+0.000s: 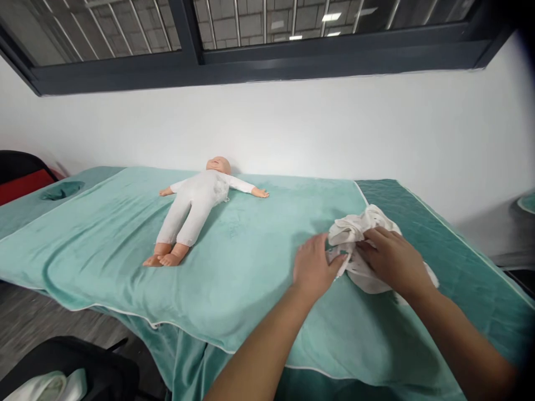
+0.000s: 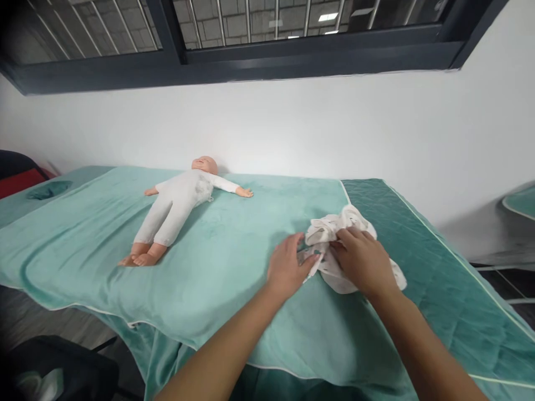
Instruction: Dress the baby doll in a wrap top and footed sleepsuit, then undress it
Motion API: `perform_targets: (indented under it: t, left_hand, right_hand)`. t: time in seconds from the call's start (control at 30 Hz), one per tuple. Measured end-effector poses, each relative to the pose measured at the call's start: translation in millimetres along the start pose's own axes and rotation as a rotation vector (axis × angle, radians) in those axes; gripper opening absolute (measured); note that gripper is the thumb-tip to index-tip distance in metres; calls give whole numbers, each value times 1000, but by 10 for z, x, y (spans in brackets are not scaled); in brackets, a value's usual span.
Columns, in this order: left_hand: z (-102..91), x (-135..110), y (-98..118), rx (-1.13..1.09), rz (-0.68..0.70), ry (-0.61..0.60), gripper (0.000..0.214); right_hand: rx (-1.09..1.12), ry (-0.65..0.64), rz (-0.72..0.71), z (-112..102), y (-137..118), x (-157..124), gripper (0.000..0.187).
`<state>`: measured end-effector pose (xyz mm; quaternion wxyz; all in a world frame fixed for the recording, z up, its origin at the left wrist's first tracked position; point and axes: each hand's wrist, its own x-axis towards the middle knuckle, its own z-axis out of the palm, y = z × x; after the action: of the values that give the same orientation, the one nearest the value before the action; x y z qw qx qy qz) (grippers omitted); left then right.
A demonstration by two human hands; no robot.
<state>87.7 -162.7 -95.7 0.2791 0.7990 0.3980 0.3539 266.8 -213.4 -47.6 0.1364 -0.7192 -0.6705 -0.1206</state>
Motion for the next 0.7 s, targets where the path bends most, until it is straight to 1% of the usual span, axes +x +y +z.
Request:
perform_targets:
  t: [0.07, 0.1, 0.17, 0.23, 0.3, 0.37, 0.4, 0.47, 0.53, 0.57, 0.63, 0.7]
  left_hand:
    - [-19, -9, -1, -123, -45, 105, 58]
    - [-33, -15, -4, -191, -66, 170, 57]
    - [-60, -25, -19, -332, -115, 318, 47]
    - [-80, -29, -44, -457, -179, 465, 36]
    - [-90, -24, -73, -541, -248, 556, 26]
    - [-93, -16, -97, -595, -302, 584, 21]
    - [-94, -12, -107, -620, -326, 588, 19]
    - [-97, -1, -118, -677, -368, 592, 15]
    - [-103, 15, -121, -743, -404, 600, 13]
    - [-109, 25, -120, -785, -418, 607, 14]
    - [-126, 51, -118, -894, -441, 627, 16]
    - [-147, 79, -122, -1021, -445, 635, 21]
  right_hand:
    - [160, 54, -105, -128, -275, 54, 20]
    - [253, 88, -133, -175, -424, 84, 20]
    - [482, 135, -134, -193, -687, 155, 18]
    - [732, 154, -61, -86, -846, 228, 13]
    - [915, 177, 58, 123, -887, 277, 13]
    - [947, 235, 143, 357, -846, 280, 17]
    - [915, 270, 141, 459, -815, 263, 20]
    - [819, 315, 63, 602, -762, 207, 28]
    - [760, 308, -24, 659, -741, 143, 37]
    - [763, 296, -40, 663, -740, 114, 38]
    - [826, 271, -35, 641, -746, 67, 33]
    - [922, 216, -26, 602, -750, 33, 27]
